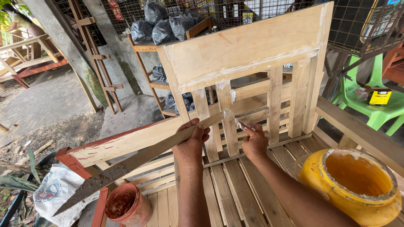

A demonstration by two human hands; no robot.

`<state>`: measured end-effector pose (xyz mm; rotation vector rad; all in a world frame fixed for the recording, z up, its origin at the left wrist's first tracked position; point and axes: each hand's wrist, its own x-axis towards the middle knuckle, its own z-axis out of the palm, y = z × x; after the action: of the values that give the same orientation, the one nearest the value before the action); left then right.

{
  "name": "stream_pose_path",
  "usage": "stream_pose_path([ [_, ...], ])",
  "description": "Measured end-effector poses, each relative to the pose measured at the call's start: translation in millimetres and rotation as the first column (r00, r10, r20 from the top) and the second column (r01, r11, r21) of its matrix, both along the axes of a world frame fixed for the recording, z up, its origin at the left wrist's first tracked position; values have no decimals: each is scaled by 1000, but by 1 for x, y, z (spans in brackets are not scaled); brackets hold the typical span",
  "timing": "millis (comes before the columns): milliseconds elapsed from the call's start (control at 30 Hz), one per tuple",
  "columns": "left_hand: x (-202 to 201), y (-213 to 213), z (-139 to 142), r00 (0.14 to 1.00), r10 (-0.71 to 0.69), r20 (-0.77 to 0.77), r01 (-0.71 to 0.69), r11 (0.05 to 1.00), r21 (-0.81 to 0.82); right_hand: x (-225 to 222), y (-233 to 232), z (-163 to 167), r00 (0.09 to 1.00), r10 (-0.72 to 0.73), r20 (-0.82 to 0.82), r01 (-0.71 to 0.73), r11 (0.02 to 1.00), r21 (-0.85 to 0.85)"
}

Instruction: The person uses a wooden stick to scoop a white paste from a yellow bucket and applies it into the joints and gaps of a wooden chair frame. The person repeatedly scoops and spreads the paste along the top rail and vertical slats of the chair back.

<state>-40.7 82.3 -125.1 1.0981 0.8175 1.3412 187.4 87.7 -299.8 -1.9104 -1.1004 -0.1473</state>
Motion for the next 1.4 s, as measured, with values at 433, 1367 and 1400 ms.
stream_pose_path([
  [433,3,-2,1,1000,6,-6,-6,1000,2,-20,-19,24,940,13,342,99,946,-310],
  [1367,8,-5,-3,999,-11,-41,11,1000,-5,-32,-17,60,979,12,204,-55,977,204],
  [1400,8,-4,-3,999,-6,-41,6,1000,3,-33,-19,64,971,2,238,-49,980,193],
])
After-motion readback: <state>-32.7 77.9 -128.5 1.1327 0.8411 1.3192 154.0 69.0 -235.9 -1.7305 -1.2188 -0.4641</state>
